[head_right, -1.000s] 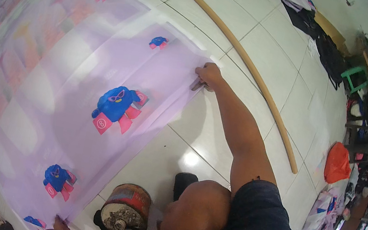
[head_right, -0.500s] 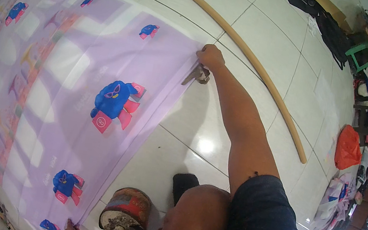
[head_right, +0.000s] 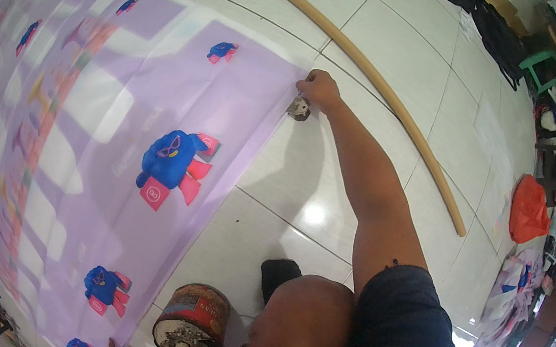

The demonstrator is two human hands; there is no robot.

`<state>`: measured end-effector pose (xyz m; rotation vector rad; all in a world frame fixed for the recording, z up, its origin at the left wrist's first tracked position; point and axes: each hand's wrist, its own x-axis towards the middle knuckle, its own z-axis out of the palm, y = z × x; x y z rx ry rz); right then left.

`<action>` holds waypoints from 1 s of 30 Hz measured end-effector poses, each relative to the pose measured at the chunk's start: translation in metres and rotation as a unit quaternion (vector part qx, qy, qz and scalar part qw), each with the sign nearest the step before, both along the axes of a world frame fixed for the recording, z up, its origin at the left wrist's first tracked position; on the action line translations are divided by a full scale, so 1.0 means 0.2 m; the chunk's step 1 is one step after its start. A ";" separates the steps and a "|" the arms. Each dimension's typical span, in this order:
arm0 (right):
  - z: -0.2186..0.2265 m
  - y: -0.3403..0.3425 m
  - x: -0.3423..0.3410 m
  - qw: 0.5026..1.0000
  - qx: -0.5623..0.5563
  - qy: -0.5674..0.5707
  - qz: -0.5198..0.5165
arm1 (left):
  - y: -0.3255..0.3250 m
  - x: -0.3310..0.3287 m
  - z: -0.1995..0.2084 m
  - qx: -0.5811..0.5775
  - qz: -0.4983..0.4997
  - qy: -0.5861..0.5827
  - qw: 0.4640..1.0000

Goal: The person positions printed fabric on the floor, weights it down, and cuts along a printed line using shears.

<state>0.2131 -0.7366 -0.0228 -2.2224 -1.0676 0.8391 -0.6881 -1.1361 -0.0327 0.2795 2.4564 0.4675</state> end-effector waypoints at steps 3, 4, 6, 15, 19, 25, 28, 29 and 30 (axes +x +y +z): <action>0.00 0.01 -0.03 1.000 0.018 -0.021 -0.003 | 0.24 -0.01 0.29 -0.258 -0.192 0.092 0.942; 0.02 0.02 -0.08 0.999 0.014 -0.028 -0.001 | 0.36 0.02 0.44 -0.310 -0.272 0.134 0.901; 0.01 -0.03 -0.04 0.999 0.009 -0.036 -0.005 | 0.72 0.20 0.68 -0.287 -0.433 0.197 0.832; -0.01 -0.02 -0.06 0.997 0.062 -0.054 -0.011 | 1.89 2.11 0.63 0.216 -0.773 0.025 0.596; -0.01 -0.07 -0.06 0.998 0.055 -0.019 -0.030 | 1.76 2.83 0.28 0.274 -0.809 0.048 0.518; 0.05 -0.08 -0.06 0.999 0.034 0.000 -0.028 | 1.65 3.02 0.18 0.237 -0.811 0.133 0.518; 0.07 -0.09 -0.07 0.999 0.034 -0.006 -0.038 | 1.67 3.04 0.16 0.238 -0.812 0.129 0.517; 0.07 -0.09 -0.08 0.999 0.031 -0.016 -0.041 | 1.67 3.04 0.16 0.244 -0.811 0.125 0.518; 0.07 -0.09 -0.09 0.998 0.030 -0.026 -0.044 | 1.68 3.05 0.17 0.250 -0.809 0.120 0.518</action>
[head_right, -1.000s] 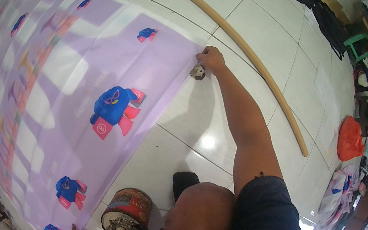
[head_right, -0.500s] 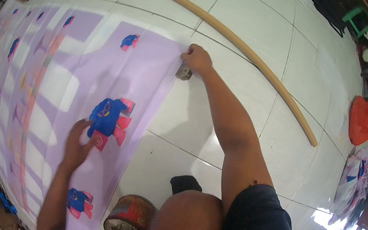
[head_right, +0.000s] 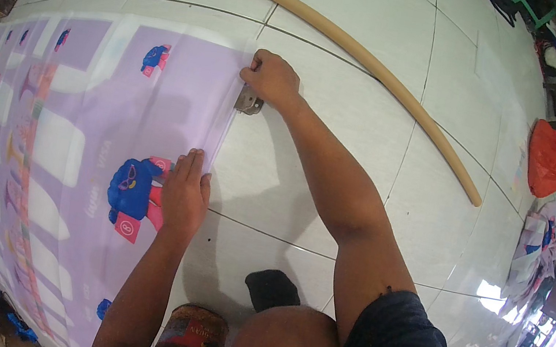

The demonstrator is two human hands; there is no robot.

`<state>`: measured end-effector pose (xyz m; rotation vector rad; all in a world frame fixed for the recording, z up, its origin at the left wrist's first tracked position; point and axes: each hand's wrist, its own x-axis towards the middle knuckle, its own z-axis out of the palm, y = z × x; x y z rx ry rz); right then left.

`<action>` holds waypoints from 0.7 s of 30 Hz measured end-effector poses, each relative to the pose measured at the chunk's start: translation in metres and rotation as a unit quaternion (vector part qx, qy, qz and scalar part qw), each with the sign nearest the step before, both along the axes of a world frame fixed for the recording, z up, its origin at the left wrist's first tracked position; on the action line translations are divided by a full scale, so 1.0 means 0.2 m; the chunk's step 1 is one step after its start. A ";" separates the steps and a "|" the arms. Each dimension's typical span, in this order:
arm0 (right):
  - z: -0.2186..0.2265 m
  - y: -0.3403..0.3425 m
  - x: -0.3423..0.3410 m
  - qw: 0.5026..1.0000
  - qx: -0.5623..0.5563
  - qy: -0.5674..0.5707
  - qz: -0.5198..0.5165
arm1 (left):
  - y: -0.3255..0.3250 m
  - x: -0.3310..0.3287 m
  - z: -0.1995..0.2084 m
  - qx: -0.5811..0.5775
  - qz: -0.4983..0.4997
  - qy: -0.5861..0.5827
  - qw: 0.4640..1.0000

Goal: The person positions printed fabric on the floor, weights it down, and cuts along a printed line using shears.

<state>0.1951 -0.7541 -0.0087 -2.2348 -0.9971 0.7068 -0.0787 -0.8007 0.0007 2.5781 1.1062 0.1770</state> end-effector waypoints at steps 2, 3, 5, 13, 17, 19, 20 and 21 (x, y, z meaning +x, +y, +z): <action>0.00 0.00 -0.01 1.000 0.001 -0.018 -0.003 | 0.00 0.00 0.00 0.018 -0.002 0.001 1.000; 0.00 0.01 -0.01 1.000 0.006 -0.025 -0.002 | 0.00 0.00 0.00 0.029 -0.002 0.002 1.000; -0.01 0.01 -0.02 1.000 0.008 -0.028 0.000 | 0.00 0.00 -0.01 0.028 -0.002 0.001 1.000; -0.02 0.00 0.01 0.998 0.019 -0.058 0.025 | -0.01 0.01 -0.03 0.042 0.002 0.009 0.999; 0.05 -0.02 -0.02 0.999 0.024 -0.024 0.015 | -0.01 0.00 -0.04 0.041 0.008 0.004 0.999; 0.09 -0.04 -0.05 1.000 0.021 -0.012 -0.005 | -0.01 -0.01 -0.04 0.037 0.012 0.008 0.999; 0.12 -0.06 -0.06 0.999 -0.023 -0.019 0.019 | 0.00 -0.01 -0.03 0.035 0.014 0.010 0.999; 0.19 -0.10 -0.05 0.996 -0.068 -0.030 0.040 | -0.01 0.00 -0.03 0.033 0.014 0.008 0.999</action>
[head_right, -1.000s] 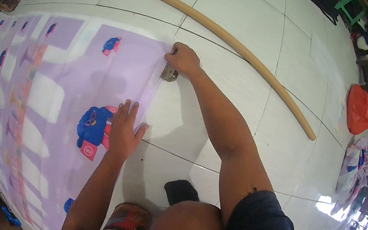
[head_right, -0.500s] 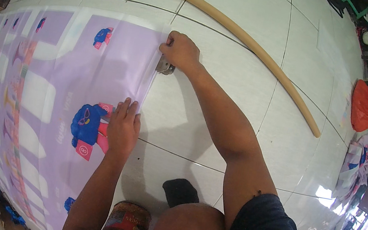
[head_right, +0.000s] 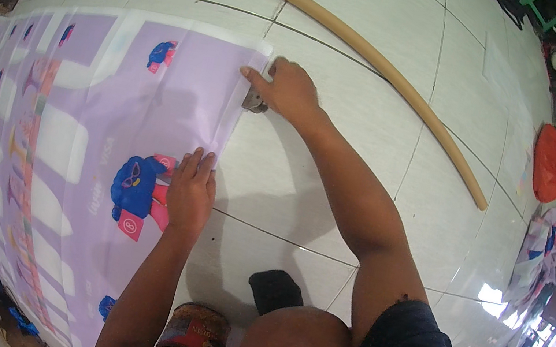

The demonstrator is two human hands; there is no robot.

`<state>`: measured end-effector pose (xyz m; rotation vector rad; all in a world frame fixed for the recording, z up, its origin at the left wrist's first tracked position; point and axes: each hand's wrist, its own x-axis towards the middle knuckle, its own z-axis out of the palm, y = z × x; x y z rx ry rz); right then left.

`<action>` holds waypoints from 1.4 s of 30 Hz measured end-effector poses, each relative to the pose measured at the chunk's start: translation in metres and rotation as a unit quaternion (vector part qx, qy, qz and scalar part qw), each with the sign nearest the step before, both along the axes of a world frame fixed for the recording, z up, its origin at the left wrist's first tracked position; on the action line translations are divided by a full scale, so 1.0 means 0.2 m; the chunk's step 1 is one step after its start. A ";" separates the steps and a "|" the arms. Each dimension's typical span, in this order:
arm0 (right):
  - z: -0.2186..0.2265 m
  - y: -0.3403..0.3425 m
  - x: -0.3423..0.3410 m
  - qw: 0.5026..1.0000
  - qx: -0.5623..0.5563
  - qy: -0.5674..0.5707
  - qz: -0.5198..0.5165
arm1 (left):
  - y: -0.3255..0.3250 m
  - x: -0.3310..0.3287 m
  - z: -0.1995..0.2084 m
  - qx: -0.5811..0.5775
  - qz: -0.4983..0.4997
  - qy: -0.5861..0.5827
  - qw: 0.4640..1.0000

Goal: The person positions printed fabric on the floor, weights it down, and cuts along a printed line using shears.

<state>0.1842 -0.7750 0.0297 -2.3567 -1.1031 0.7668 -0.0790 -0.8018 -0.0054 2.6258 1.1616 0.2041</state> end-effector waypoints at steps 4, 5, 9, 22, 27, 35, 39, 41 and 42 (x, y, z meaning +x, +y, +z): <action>-0.01 -0.14 -0.06 0.998 -0.042 -0.008 0.048 | 0.00 0.02 0.02 -0.003 -0.009 -0.020 1.000; -0.05 -0.15 -0.08 0.999 -0.017 -0.012 0.034 | 0.00 0.02 0.01 -0.002 -0.007 -0.019 1.000; -0.08 -0.13 -0.12 0.992 0.032 0.115 -0.029 | 0.00 0.01 0.01 -0.009 -0.001 -0.018 1.000; -0.13 -0.25 -0.05 0.899 0.079 0.388 -0.185 | 0.01 0.02 0.03 -0.025 -0.006 -0.037 0.999; -0.06 -0.49 -0.08 0.897 0.019 0.419 -0.141 | 0.01 0.01 0.03 -0.031 -0.005 -0.043 0.999; -0.18 -0.32 -0.17 0.899 0.054 0.423 -0.098 | 0.01 0.00 -0.01 -0.030 -0.012 -0.010 0.999; -0.17 -0.21 -0.12 0.874 0.108 0.434 -0.190 | -0.01 0.01 0.01 -0.030 -0.005 -0.016 0.999; -0.19 -0.21 -0.14 0.868 0.119 0.435 -0.207 | -0.01 0.02 0.01 -0.026 -0.005 -0.040 0.999; -0.20 -0.20 -0.15 0.866 0.125 0.435 -0.214 | -0.01 0.03 0.01 -0.022 -0.004 -0.052 0.998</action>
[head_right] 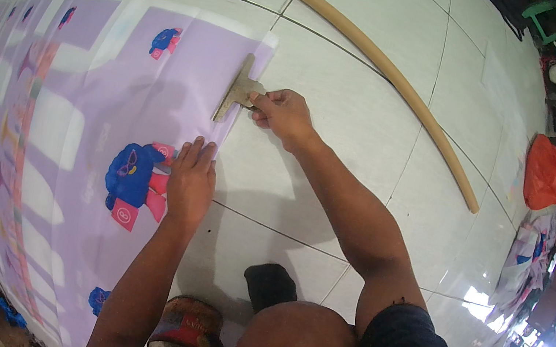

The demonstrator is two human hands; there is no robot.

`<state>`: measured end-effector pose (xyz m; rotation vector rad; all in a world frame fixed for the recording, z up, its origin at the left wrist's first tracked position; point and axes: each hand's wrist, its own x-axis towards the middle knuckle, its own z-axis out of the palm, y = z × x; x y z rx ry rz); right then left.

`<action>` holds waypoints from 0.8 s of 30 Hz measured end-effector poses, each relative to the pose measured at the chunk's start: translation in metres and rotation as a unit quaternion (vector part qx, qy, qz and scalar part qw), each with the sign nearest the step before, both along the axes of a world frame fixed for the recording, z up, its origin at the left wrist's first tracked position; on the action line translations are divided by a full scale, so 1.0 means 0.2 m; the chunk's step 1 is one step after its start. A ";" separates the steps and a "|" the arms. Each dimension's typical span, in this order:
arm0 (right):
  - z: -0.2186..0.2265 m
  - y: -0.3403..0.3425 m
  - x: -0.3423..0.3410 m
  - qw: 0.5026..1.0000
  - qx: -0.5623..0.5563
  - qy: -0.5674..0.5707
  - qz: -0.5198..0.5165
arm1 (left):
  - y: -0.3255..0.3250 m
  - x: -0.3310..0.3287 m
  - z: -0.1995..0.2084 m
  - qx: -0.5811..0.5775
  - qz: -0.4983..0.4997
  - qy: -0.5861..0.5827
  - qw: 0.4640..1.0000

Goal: The person positions printed fabric on the floor, weights it down, and cuts along a printed line using shears.

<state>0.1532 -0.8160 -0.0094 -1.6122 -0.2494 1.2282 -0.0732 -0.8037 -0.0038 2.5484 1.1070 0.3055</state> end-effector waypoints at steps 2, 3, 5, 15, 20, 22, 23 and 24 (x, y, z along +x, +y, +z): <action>0.00 0.01 0.00 1.000 -0.006 -0.028 0.008 | 0.00 0.01 0.00 0.005 0.001 0.003 1.000; 0.00 0.01 -0.02 0.999 -0.009 -0.041 0.012 | 0.00 0.00 0.00 0.007 0.002 0.006 1.000; 0.00 0.04 -0.01 0.995 -0.042 -0.082 0.044 | 0.01 -0.01 -0.02 0.011 -0.001 0.014 1.000; 0.12 -0.01 -0.20 0.835 -0.058 -0.518 0.175 | 0.05 -0.75 0.19 -0.067 0.149 -0.074 0.984; 0.18 -0.02 -0.60 0.802 0.151 -0.481 0.320 | -0.21 -1.75 0.37 -0.007 0.256 0.061 0.965; 0.17 -0.03 -0.82 0.767 0.211 -0.457 0.399 | -0.47 -2.13 0.53 -0.044 0.271 0.156 0.949; 0.18 -0.02 -0.91 0.747 0.240 -0.445 0.433 | -0.60 -2.27 0.60 -0.075 0.278 0.200 0.937; 0.22 -0.03 -0.97 0.715 0.237 -0.450 0.480 | -0.72 -2.38 0.67 -0.100 0.294 0.231 0.922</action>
